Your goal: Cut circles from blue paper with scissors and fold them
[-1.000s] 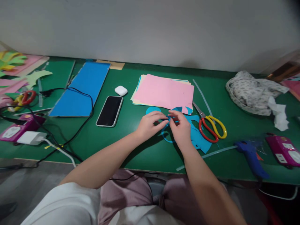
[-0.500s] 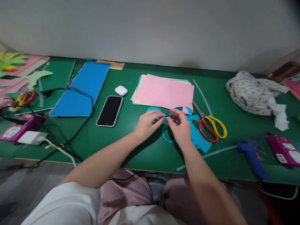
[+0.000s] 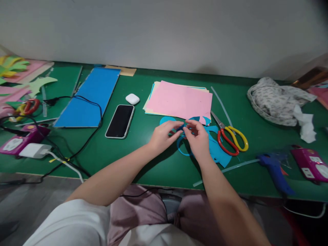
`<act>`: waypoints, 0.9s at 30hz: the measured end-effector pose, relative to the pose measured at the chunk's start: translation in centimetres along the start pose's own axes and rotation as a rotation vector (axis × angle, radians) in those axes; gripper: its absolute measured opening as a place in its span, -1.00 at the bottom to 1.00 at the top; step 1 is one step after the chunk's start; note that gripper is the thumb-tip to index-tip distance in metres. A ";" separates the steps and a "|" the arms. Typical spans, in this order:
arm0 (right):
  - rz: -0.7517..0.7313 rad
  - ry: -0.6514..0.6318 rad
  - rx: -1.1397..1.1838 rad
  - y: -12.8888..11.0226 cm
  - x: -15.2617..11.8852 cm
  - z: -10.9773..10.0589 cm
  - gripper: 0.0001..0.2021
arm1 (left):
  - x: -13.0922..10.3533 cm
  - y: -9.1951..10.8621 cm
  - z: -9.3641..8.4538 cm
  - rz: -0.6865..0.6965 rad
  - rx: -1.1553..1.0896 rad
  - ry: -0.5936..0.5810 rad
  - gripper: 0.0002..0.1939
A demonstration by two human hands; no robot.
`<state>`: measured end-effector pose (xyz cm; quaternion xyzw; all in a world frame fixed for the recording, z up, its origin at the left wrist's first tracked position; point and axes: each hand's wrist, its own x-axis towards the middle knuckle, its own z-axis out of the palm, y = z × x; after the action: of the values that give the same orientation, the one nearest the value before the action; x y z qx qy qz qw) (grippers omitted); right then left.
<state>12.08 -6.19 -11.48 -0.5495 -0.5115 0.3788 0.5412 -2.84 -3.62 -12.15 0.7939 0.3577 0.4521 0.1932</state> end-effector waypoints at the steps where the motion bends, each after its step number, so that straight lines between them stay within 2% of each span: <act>1: 0.002 0.002 0.001 0.0 0.0 0.0 -0.76 | 0.0 0.0 0.0 -0.003 -0.006 -0.003 -0.75; 6: 0.019 0.016 0.006 0.0 0.0 0.0 -0.76 | 0.1 0.0 -0.1 -0.034 -0.027 0.001 -0.80; 22: 0.030 -0.032 -0.024 0.0 0.1 -0.1 -0.72 | 0.1 -0.2 0.2 -0.115 -0.042 0.008 -0.78; 27: 0.076 -0.038 0.015 -0.2 0.1 -0.1 -0.70 | 0.5 -1.1 -0.3 -0.179 0.002 0.039 -0.79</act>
<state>12.20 -6.13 -11.27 -0.5571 -0.4975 0.4132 0.5210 -3.40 -2.49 -12.37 0.7499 0.4315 0.4481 0.2249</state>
